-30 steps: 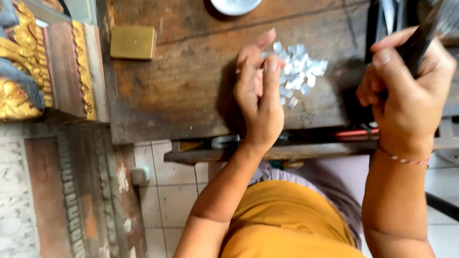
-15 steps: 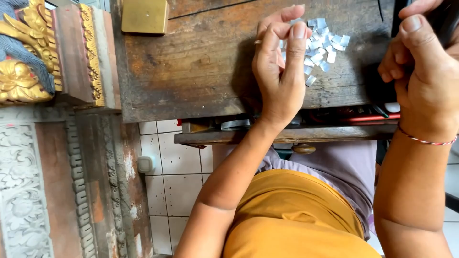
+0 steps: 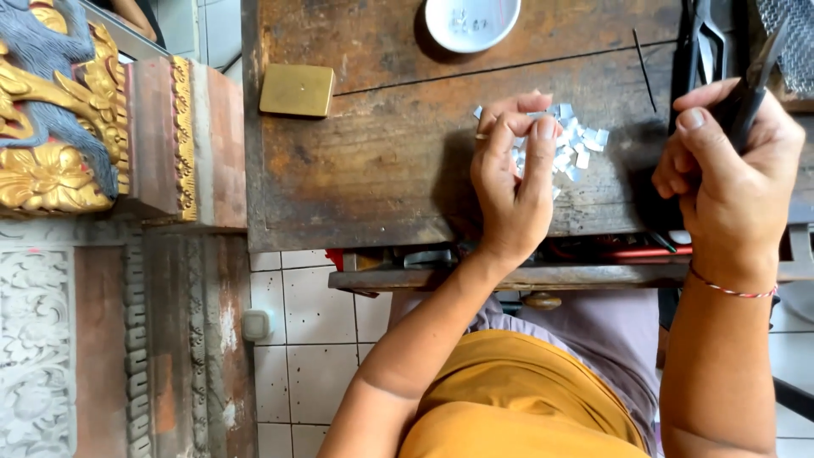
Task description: The recorder is cutting small rectangular metal strips from a larger sheet using pliers at a workbench.
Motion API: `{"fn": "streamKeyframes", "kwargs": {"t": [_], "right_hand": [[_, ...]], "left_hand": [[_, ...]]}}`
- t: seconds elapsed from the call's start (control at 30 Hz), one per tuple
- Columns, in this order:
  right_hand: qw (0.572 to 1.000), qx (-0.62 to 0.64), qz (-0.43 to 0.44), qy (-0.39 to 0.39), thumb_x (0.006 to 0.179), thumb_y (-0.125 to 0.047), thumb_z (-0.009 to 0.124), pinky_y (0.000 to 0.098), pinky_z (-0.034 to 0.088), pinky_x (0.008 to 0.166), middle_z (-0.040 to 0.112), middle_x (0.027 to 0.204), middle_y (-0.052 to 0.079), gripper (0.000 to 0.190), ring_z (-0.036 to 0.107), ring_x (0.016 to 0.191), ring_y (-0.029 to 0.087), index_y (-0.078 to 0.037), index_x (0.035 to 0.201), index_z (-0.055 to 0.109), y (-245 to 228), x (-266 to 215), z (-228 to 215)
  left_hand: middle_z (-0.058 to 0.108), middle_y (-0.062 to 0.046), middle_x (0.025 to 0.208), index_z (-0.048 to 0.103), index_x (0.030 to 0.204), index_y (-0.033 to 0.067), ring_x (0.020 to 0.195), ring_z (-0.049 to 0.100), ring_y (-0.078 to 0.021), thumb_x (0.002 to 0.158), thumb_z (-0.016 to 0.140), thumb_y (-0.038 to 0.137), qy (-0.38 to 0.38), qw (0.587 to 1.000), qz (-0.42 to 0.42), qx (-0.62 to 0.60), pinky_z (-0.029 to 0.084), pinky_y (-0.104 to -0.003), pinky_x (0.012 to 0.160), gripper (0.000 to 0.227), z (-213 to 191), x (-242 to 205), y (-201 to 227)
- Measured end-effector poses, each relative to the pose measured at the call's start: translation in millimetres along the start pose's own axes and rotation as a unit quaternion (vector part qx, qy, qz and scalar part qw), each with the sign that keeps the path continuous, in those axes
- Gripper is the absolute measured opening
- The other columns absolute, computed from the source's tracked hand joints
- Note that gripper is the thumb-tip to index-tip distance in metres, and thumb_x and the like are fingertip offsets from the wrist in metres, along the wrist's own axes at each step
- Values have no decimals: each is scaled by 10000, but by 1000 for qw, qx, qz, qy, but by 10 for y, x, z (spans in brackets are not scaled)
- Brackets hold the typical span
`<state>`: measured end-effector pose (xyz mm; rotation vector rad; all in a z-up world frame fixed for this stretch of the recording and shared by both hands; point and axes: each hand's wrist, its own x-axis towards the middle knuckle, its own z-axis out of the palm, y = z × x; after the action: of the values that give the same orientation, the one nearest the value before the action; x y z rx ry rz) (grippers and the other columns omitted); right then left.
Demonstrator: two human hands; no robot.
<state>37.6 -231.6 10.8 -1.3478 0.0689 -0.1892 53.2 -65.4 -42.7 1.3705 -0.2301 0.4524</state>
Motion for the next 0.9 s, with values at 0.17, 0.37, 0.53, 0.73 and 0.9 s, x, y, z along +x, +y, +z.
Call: {"fn": "streamKeyframes", "kwargs": {"t": [0.17, 0.37, 0.53, 0.73, 0.9], "right_hand": [[1000, -4, -2, 0, 1070, -12, 580, 268, 385, 526, 497, 719, 21, 33, 443, 519, 97, -27, 1075, 610, 36, -1, -4], [1000, 9, -6, -2, 1146, 0, 580, 270, 374, 511, 483, 702, 38, 37, 442, 529, 107, 21, 1115, 586, 153, 3, -139], [998, 2, 35, 55, 1036, -48, 562, 249, 357, 507, 466, 678, 3, 75, 415, 527, 81, -33, 1106, 581, 159, 56, -4], [996, -36, 64, 47, 1058, -85, 523, 257, 320, 460, 402, 656, -7, 121, 339, 481, 75, -37, 1167, 543, 396, 33, -194], [991, -99, 72, 61, 1062, -56, 540, 267, 342, 512, 434, 665, 16, 131, 376, 545, 85, -2, 1176, 574, 222, 7, -75]], "left_hand": [[577, -98, 1225, 602, 958, -3, 1036, 552, -114, 1138, 568, 136, -5, 1000, 11, 16, 523, -242, 938, 230, -41, -29, 53], [535, -117, 1289, 551, 1046, 2, 1075, 578, -126, 1100, 533, 100, -5, 994, -42, -97, 550, -285, 954, 113, -49, 25, 123], [514, -134, 1358, 532, 1101, -12, 1049, 575, -138, 1102, 534, 86, -7, 983, -100, -157, 541, -317, 1003, 98, -187, 57, 203], [596, -95, 1109, 551, 1107, 1, 1003, 601, -131, 1150, 504, 89, -119, 980, -83, -139, 534, -276, 925, 109, -639, 196, 540], [442, 3, 659, 496, 843, 72, 544, 401, -102, 1030, 606, 128, -250, 938, -185, -154, 287, -298, 514, 224, -1690, -447, 806]]}}
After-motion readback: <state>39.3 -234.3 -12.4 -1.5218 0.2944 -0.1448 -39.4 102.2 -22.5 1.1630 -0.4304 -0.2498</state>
